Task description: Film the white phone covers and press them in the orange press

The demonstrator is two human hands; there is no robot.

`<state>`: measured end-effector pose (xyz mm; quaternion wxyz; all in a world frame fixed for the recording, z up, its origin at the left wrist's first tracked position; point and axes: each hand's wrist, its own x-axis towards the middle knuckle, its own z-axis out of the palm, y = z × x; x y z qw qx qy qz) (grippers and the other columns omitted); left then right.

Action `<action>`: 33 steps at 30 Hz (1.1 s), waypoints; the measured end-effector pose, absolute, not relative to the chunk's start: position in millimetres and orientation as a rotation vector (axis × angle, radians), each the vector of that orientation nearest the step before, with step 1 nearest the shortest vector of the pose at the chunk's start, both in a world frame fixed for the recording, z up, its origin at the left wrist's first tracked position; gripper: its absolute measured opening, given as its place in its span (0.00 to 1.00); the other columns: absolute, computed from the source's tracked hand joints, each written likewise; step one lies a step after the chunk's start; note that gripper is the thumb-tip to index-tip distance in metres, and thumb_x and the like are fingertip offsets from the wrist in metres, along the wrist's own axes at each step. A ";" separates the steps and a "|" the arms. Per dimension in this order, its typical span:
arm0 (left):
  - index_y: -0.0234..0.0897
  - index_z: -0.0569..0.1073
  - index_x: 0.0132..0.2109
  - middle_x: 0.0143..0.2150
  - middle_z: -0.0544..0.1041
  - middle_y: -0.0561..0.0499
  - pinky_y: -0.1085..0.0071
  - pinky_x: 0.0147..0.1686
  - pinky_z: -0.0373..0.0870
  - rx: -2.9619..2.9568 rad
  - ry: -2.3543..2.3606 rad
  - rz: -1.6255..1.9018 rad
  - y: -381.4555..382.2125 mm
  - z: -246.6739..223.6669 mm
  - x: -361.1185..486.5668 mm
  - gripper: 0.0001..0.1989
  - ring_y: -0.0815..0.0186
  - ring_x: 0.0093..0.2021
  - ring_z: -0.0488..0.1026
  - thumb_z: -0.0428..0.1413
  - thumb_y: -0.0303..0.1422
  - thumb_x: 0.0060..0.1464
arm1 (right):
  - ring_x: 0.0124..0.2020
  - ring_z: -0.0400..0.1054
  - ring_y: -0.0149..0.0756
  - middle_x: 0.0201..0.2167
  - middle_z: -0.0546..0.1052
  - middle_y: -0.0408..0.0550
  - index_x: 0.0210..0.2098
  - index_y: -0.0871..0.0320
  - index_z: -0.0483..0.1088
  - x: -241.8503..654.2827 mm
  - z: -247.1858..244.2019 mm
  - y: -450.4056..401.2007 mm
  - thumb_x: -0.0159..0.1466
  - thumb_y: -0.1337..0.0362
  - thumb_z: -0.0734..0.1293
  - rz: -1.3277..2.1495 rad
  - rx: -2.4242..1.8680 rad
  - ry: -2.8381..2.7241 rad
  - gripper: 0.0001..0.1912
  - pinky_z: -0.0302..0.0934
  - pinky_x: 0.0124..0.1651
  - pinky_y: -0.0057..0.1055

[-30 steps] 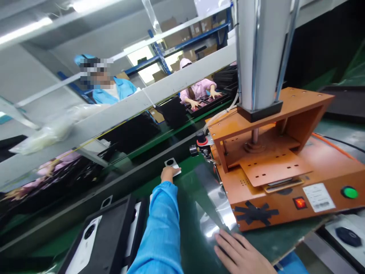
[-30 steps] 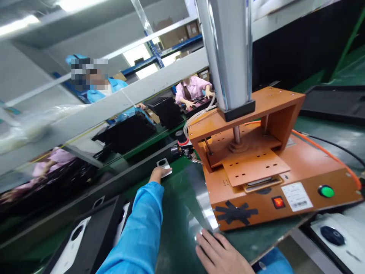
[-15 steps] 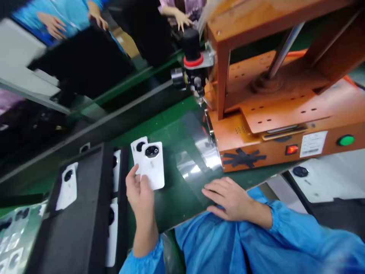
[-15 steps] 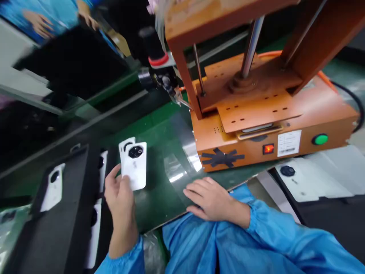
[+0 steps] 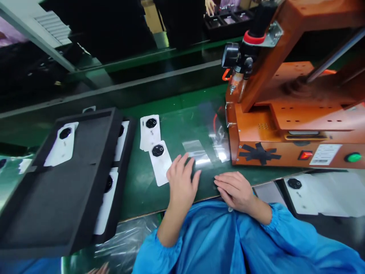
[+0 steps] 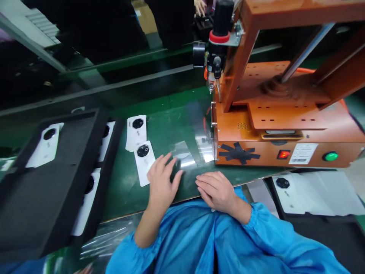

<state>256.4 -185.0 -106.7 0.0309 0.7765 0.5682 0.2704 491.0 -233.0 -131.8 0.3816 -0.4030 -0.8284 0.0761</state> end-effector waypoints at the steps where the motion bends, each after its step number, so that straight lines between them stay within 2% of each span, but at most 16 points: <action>1: 0.40 0.70 0.62 0.64 0.73 0.40 0.46 0.59 0.61 2.397 1.697 0.752 -181.9 -109.0 265.4 0.22 0.44 0.66 0.63 0.56 0.38 0.64 | 0.49 0.75 0.42 0.49 0.81 0.52 0.54 0.55 0.73 490.2 -129.9 -233.2 0.64 0.72 0.68 0.218 -1.038 -2.068 0.19 0.70 0.48 0.42; 4: 0.42 0.72 0.62 0.64 0.74 0.42 0.44 0.56 0.60 2.367 1.689 0.638 -174.1 -114.0 272.7 0.24 0.40 0.65 0.63 0.59 0.41 0.61 | 0.45 0.75 0.41 0.45 0.82 0.52 0.52 0.55 0.75 488.1 -120.9 -232.4 0.64 0.74 0.67 0.316 -1.055 -1.960 0.18 0.71 0.47 0.43; 9: 0.44 0.73 0.60 0.64 0.74 0.45 0.50 0.58 0.59 2.375 1.638 0.845 -180.7 -105.7 241.9 0.18 0.48 0.65 0.66 0.56 0.37 0.65 | 0.44 0.76 0.40 0.44 0.82 0.53 0.50 0.55 0.76 486.2 -111.2 -226.0 0.65 0.73 0.67 0.425 -1.047 -1.932 0.16 0.72 0.46 0.42; 12: 0.44 0.77 0.52 0.56 0.80 0.47 0.53 0.58 0.60 2.295 1.721 1.039 -193.6 -98.3 227.7 0.11 0.53 0.60 0.71 0.56 0.33 0.65 | 0.42 0.77 0.40 0.42 0.82 0.52 0.49 0.55 0.77 486.1 -111.7 -223.6 0.66 0.72 0.66 0.454 -1.057 -1.887 0.14 0.72 0.44 0.41; 14: 0.44 0.79 0.48 0.50 0.81 0.48 0.55 0.57 0.61 2.272 1.728 1.045 -202.1 -97.9 226.5 0.08 0.54 0.55 0.73 0.57 0.32 0.63 | 0.41 0.77 0.39 0.41 0.83 0.51 0.48 0.55 0.77 486.3 -112.1 -223.4 0.66 0.72 0.66 0.454 -1.079 -1.846 0.13 0.72 0.44 0.40; 16: 0.44 0.79 0.47 0.50 0.81 0.48 0.55 0.56 0.62 2.306 1.673 0.986 -207.6 -100.8 232.1 0.08 0.54 0.55 0.73 0.58 0.32 0.63 | 0.40 0.77 0.38 0.40 0.83 0.51 0.47 0.55 0.77 486.7 -112.3 -223.8 0.66 0.72 0.66 0.447 -1.088 -1.826 0.12 0.72 0.44 0.39; 23: 0.43 0.74 0.59 0.55 0.79 0.44 0.54 0.59 0.59 2.314 1.712 0.901 -184.3 -106.1 256.1 0.16 0.52 0.59 0.70 0.54 0.35 0.66 | 0.40 0.77 0.40 0.39 0.82 0.52 0.45 0.56 0.77 490.3 -116.7 -225.7 0.65 0.72 0.67 0.475 -1.095 -1.855 0.11 0.72 0.43 0.40; 29: 0.44 0.76 0.56 0.55 0.79 0.46 0.54 0.59 0.59 2.312 1.724 0.918 -193.2 -102.9 254.3 0.14 0.52 0.59 0.70 0.55 0.36 0.65 | 0.39 0.77 0.38 0.38 0.82 0.52 0.46 0.57 0.77 492.3 -110.7 -224.9 0.65 0.73 0.67 0.451 -1.016 -1.889 0.12 0.72 0.41 0.37; 33: 0.43 0.70 0.64 0.62 0.76 0.42 0.49 0.57 0.56 2.441 1.705 0.662 -229.8 -112.5 259.0 0.29 0.45 0.62 0.67 0.61 0.46 0.59 | 0.39 0.76 0.37 0.39 0.82 0.51 0.46 0.56 0.76 493.7 -108.0 -223.7 0.66 0.72 0.66 0.453 -1.023 -1.868 0.11 0.72 0.42 0.37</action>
